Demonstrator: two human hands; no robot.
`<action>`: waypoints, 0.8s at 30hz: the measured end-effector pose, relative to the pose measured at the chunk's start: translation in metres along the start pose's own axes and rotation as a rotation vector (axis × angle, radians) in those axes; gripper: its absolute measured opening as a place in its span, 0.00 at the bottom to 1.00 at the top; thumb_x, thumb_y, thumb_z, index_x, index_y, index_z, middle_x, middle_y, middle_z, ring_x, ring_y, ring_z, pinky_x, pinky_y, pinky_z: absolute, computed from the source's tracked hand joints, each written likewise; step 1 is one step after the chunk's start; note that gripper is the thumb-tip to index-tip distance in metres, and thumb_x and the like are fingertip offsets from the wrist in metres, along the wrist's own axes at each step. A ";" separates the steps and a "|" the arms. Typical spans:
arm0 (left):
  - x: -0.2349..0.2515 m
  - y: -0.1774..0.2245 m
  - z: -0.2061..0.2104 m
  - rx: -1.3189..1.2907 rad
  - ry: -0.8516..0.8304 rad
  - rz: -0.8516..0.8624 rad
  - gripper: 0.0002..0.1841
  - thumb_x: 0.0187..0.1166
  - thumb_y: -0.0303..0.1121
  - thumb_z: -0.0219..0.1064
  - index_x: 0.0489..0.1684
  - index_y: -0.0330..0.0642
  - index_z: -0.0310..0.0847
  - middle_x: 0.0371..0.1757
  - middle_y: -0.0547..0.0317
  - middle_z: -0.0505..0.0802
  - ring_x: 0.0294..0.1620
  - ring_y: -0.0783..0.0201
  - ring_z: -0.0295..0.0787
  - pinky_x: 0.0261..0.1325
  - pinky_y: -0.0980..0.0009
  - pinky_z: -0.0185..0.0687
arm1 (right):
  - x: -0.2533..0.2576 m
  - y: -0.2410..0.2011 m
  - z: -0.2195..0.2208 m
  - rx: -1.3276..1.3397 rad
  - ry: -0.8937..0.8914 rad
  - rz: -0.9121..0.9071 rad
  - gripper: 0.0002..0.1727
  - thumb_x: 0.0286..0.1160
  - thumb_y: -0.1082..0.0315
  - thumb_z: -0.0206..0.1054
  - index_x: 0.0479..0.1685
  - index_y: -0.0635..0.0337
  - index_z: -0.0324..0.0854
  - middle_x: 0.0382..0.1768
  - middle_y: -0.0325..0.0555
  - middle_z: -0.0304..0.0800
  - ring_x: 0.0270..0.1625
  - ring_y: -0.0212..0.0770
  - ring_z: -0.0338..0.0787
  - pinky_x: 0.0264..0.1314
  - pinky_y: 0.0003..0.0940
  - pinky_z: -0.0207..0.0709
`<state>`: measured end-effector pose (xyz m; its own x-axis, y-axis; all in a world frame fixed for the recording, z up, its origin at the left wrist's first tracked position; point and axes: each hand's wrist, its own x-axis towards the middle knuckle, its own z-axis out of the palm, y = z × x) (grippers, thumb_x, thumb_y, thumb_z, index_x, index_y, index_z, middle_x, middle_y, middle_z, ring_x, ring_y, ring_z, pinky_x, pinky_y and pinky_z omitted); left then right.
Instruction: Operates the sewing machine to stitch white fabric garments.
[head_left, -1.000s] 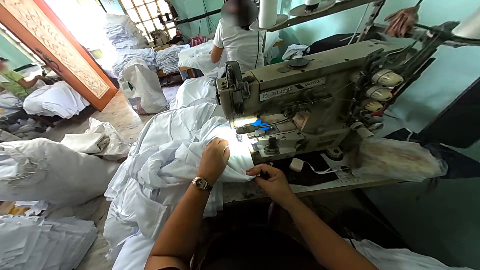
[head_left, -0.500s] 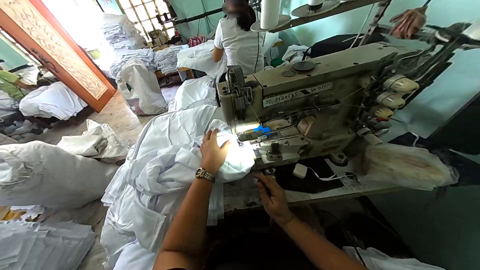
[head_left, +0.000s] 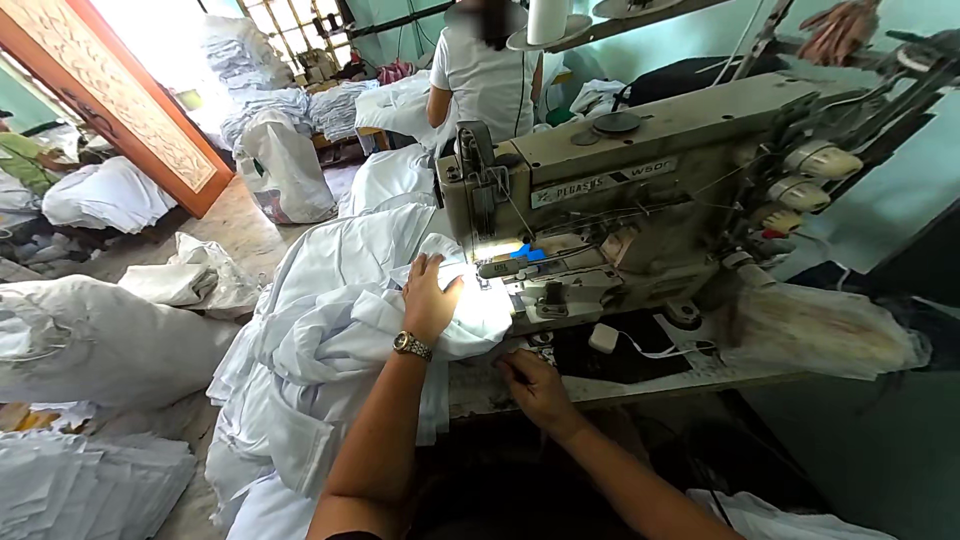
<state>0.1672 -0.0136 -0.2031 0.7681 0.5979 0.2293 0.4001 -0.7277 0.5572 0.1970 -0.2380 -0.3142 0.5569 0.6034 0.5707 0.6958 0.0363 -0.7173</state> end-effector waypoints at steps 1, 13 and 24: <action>0.000 0.001 0.000 -0.001 -0.001 -0.001 0.32 0.80 0.53 0.68 0.82 0.48 0.74 0.87 0.43 0.71 0.88 0.42 0.64 0.80 0.34 0.63 | 0.000 0.000 0.000 -0.002 0.000 0.000 0.15 0.83 0.62 0.59 0.44 0.59 0.91 0.33 0.43 0.89 0.36 0.30 0.86 0.43 0.22 0.82; -0.004 0.008 -0.005 0.117 0.007 0.138 0.16 0.84 0.46 0.65 0.64 0.58 0.91 0.78 0.57 0.84 0.87 0.48 0.66 0.83 0.31 0.54 | 0.000 -0.002 0.000 -0.032 -0.040 0.014 0.15 0.82 0.62 0.59 0.44 0.58 0.92 0.36 0.43 0.92 0.39 0.30 0.89 0.46 0.24 0.84; 0.048 -0.004 -0.019 0.123 -0.067 0.519 0.13 0.86 0.33 0.61 0.46 0.37 0.92 0.47 0.44 0.95 0.51 0.45 0.93 0.54 0.41 0.86 | 0.003 -0.002 0.003 -0.082 -0.117 -0.028 0.13 0.80 0.60 0.62 0.41 0.54 0.92 0.32 0.41 0.91 0.35 0.34 0.90 0.40 0.30 0.85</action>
<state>0.1934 0.0241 -0.1791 0.9089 0.1293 0.3965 0.0117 -0.9582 0.2858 0.1959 -0.2343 -0.3126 0.4835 0.6918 0.5363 0.7478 -0.0080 -0.6639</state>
